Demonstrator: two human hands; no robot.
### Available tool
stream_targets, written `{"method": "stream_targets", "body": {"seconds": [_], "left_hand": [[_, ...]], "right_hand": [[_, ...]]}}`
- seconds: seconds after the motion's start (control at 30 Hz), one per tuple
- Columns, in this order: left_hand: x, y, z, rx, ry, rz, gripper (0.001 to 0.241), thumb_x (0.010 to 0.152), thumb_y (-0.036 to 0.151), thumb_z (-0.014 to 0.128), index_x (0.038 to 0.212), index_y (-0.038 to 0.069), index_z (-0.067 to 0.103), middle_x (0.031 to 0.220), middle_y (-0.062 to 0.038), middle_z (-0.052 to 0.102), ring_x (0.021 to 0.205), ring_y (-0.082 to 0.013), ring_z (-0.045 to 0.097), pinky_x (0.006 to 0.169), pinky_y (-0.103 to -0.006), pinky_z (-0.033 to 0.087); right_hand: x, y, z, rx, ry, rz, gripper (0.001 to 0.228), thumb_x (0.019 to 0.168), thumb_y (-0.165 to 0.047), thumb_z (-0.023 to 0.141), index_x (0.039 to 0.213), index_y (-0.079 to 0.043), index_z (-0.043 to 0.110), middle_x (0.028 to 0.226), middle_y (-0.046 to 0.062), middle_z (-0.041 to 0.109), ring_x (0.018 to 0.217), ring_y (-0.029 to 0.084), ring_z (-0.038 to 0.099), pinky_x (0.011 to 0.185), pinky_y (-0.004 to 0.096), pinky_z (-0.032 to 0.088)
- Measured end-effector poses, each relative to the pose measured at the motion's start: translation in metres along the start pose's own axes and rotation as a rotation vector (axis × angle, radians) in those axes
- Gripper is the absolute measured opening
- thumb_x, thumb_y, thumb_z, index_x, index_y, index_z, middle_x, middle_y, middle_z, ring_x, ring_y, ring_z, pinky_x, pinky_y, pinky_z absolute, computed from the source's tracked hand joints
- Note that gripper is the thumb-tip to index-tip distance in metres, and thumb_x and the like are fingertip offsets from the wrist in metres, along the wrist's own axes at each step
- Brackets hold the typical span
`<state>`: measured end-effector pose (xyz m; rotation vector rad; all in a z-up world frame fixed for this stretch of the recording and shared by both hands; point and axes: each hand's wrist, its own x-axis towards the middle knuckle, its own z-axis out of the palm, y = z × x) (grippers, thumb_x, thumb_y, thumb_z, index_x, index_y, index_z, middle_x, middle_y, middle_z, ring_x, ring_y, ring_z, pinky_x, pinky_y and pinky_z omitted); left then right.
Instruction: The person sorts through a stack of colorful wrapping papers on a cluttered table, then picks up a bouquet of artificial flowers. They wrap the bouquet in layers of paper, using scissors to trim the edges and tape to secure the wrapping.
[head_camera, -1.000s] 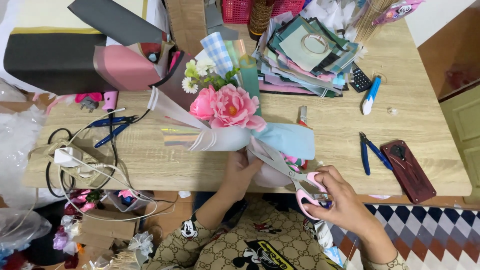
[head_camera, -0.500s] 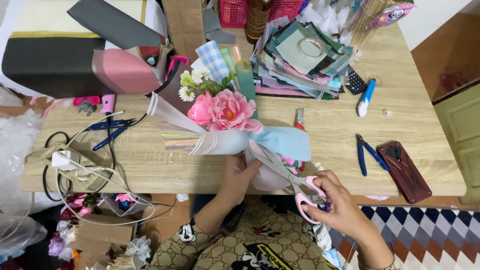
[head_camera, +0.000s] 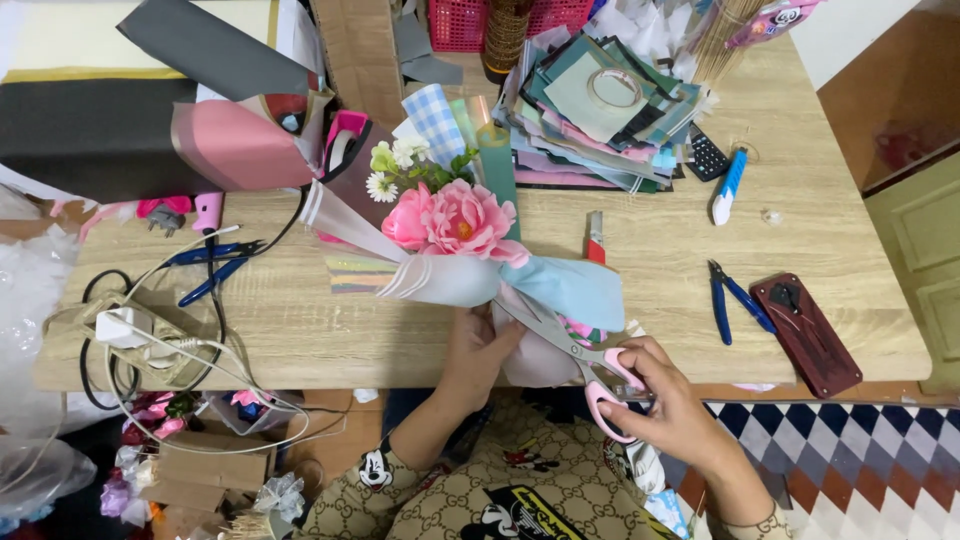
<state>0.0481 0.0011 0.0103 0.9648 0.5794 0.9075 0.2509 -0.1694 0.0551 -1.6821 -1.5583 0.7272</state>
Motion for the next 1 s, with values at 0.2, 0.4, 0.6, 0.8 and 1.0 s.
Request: {"method": "stream_targets", "body": {"seconds": [0.2,0.4,0.6,0.8,1.0], "left_hand": [[0.004,0.012,0.004,-0.116,0.003,-0.157,0.047,0.085,0.006,0.073,0.129,0.004,0.056,0.121,-0.014,0.068,0.115,-0.0255,0.066,0.097,-0.0400,0.057],[0.009,0.004,-0.002,-0.201,0.026,-0.161,0.051,0.091,0.015,0.066,0.140,0.006,0.053,0.130,-0.011,0.066,0.123,-0.0222,0.060,0.106,-0.0370,0.049],[0.004,0.012,0.005,0.030,0.132,-0.079,0.055,0.094,0.036,0.058,0.142,0.009,0.053,0.142,-0.007,0.060,0.134,-0.0188,0.053,0.117,-0.0328,0.040],[0.003,0.018,0.008,0.090,0.109,-0.047,0.061,0.095,0.042,0.054,0.146,0.009,0.048,0.147,-0.009,0.056,0.139,-0.0204,0.049,0.119,-0.0337,0.037],[0.006,0.016,0.012,0.039,0.108,0.011,0.056,0.096,0.038,0.056,0.142,0.006,0.053,0.145,-0.009,0.059,0.137,-0.0203,0.052,0.117,-0.0336,0.040]], "right_hand": [[-0.002,0.004,-0.005,0.246,-0.094,0.074,0.021,0.088,-0.023,0.075,0.102,-0.010,0.067,0.099,0.003,0.052,0.089,0.016,0.053,0.085,0.026,0.037],[-0.006,0.015,-0.002,0.274,-0.087,0.055,0.018,0.089,-0.021,0.073,0.103,-0.010,0.069,0.093,0.001,0.055,0.078,0.013,0.052,0.072,0.026,0.040],[-0.003,0.002,0.005,0.184,0.007,0.009,0.014,0.090,-0.022,0.074,0.096,-0.010,0.070,0.095,0.001,0.058,0.085,0.014,0.055,0.079,0.026,0.039],[-0.004,0.006,0.012,0.089,0.086,-0.055,0.019,0.084,-0.014,0.079,0.100,-0.009,0.069,0.106,0.004,0.066,0.097,0.016,0.061,0.085,0.026,0.045],[-0.013,0.020,0.017,-0.097,0.149,-0.080,0.038,0.086,-0.020,0.079,0.116,-0.008,0.060,0.113,0.008,0.058,0.104,0.019,0.062,0.081,0.027,0.050]]}}
